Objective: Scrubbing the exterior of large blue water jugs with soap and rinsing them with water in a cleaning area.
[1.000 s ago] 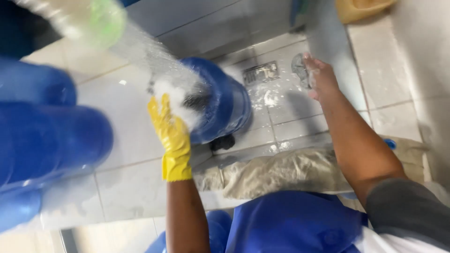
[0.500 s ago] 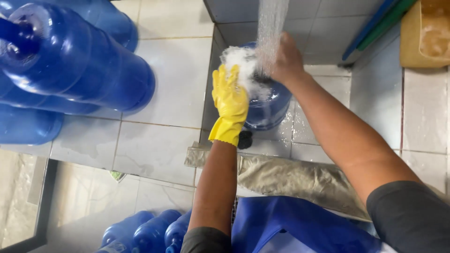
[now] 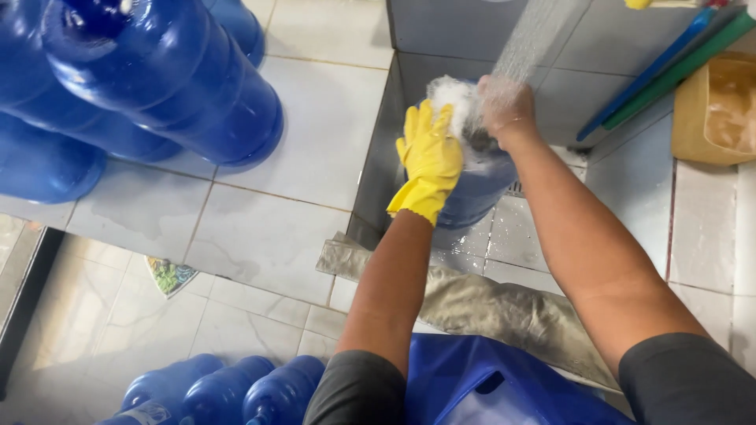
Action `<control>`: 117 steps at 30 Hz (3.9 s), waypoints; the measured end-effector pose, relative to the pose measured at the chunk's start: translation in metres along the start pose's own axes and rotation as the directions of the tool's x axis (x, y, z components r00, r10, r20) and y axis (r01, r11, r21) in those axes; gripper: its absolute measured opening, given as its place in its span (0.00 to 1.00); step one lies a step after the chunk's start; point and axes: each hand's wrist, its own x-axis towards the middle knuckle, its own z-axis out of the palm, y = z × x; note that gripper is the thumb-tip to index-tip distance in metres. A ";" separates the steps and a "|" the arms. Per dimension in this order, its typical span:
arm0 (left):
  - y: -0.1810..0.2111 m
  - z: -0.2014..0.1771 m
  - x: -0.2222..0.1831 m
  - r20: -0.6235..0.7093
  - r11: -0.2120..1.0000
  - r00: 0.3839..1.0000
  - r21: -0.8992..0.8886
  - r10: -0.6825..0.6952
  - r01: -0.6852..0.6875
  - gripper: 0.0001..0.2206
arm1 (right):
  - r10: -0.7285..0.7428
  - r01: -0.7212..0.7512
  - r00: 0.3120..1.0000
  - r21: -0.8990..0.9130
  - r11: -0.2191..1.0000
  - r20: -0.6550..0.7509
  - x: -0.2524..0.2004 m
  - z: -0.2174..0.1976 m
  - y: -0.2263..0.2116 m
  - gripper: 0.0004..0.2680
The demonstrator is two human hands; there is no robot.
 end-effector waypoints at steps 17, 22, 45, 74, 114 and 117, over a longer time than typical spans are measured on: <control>0.020 -0.001 0.010 0.071 0.995 0.993 -0.021 0.096 -0.095 0.28 | 0.666 -0.661 0.617 0.736 0.150 0.419 -0.108 -0.119 -0.007 0.15; 0.023 -0.004 0.010 0.094 0.991 0.986 -0.009 0.135 -0.135 0.27 | 0.771 -0.712 0.383 0.694 -0.103 0.508 -0.156 -0.037 0.058 0.16; -0.043 0.003 0.036 -0.080 0.836 0.835 0.128 0.544 -0.533 0.25 | 0.854 -0.908 0.399 0.015 0.419 0.333 -0.297 0.014 0.263 0.23; -0.080 0.006 0.007 -0.165 0.890 0.876 0.045 0.454 -0.453 0.22 | 0.566 -0.610 0.789 0.205 0.765 0.239 -0.278 0.074 0.286 0.23; -0.004 0.063 0.049 0.041 0.710 0.967 -0.672 -0.250 0.212 0.26 | 0.260 -0.200 0.821 -0.171 0.965 0.508 -0.053 -0.032 0.010 0.20; -0.003 0.051 0.032 -0.079 0.945 0.993 -0.320 -0.092 0.063 0.26 | 0.229 -0.205 0.836 -0.104 0.973 0.499 -0.043 -0.039 0.001 0.18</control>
